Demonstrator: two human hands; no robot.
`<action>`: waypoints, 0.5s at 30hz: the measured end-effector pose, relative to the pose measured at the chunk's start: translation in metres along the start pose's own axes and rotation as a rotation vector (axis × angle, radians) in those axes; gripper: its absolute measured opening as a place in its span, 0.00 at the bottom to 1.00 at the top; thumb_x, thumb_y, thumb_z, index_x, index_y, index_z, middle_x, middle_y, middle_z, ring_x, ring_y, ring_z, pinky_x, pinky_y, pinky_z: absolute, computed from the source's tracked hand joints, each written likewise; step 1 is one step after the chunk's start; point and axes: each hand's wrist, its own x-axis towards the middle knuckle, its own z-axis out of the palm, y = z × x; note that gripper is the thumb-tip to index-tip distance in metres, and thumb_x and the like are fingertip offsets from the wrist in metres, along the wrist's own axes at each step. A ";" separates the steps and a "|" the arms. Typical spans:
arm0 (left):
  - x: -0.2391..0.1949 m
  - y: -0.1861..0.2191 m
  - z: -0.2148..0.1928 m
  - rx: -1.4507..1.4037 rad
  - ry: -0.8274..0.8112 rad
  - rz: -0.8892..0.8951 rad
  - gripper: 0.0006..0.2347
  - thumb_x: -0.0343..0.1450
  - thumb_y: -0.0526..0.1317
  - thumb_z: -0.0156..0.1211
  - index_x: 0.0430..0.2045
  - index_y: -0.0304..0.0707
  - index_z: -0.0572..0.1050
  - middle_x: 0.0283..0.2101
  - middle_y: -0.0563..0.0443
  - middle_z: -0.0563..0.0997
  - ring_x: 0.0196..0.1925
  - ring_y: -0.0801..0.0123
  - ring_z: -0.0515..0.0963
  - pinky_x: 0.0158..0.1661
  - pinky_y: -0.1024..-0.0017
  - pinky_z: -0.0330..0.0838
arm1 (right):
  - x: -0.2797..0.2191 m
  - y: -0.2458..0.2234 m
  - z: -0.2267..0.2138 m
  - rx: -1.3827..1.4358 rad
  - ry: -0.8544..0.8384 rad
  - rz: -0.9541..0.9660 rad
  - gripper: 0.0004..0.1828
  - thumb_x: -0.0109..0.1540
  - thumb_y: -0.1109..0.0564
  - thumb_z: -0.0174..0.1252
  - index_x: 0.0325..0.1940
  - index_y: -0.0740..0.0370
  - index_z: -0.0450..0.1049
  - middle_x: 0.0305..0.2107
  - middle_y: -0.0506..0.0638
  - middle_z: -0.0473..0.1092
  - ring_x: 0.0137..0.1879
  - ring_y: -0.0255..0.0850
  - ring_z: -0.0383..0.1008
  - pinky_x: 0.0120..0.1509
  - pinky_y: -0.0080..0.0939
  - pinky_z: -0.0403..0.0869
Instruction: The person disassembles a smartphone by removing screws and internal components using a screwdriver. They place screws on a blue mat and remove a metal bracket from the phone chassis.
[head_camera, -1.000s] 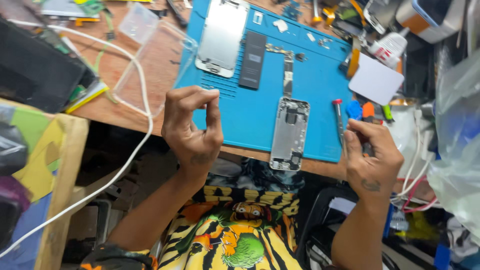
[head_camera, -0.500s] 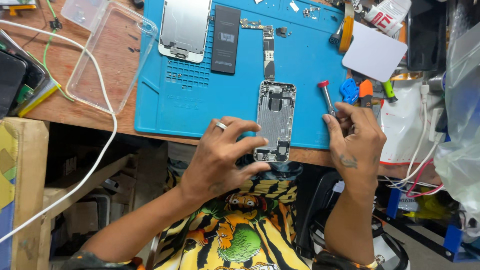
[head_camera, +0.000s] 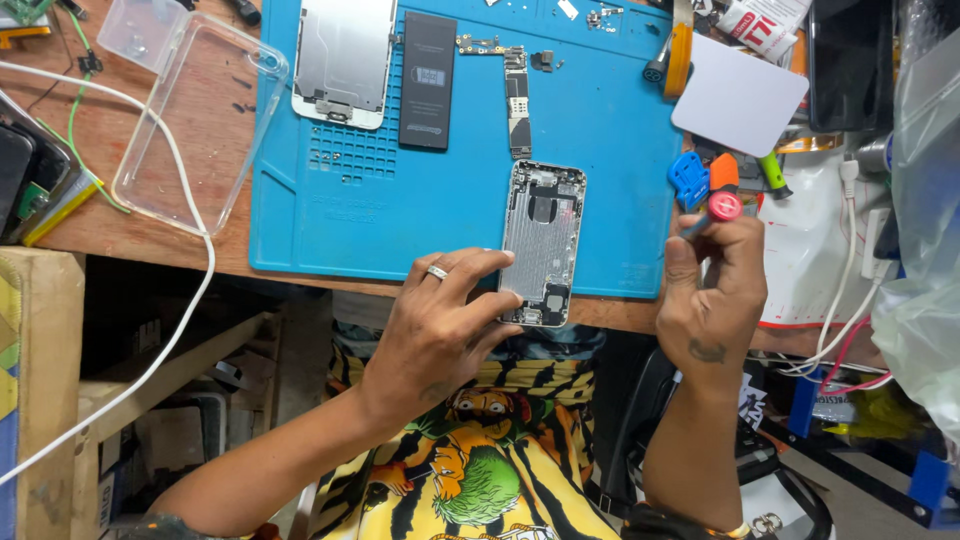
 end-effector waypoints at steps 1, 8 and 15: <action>0.000 0.001 0.001 -0.008 -0.002 -0.002 0.11 0.66 0.40 0.72 0.37 0.38 0.78 0.57 0.46 0.75 0.61 0.58 0.74 0.61 0.59 0.64 | -0.004 0.003 0.002 0.070 0.023 0.006 0.09 0.77 0.62 0.60 0.54 0.68 0.66 0.44 0.51 0.67 0.43 0.32 0.66 0.53 0.30 0.70; -0.001 0.002 0.005 0.015 -0.039 0.011 0.12 0.65 0.40 0.72 0.37 0.38 0.78 0.57 0.46 0.75 0.62 0.58 0.73 0.62 0.58 0.59 | -0.020 0.024 0.012 0.269 0.119 -0.089 0.12 0.74 0.63 0.63 0.54 0.64 0.64 0.45 0.55 0.73 0.49 0.34 0.73 0.56 0.29 0.73; -0.002 0.005 0.016 0.008 -0.076 0.022 0.11 0.65 0.43 0.72 0.36 0.41 0.78 0.57 0.49 0.76 0.63 0.62 0.73 0.63 0.58 0.55 | -0.017 0.032 0.019 0.339 0.183 -0.116 0.12 0.74 0.64 0.60 0.57 0.64 0.64 0.44 0.55 0.73 0.49 0.36 0.74 0.59 0.32 0.74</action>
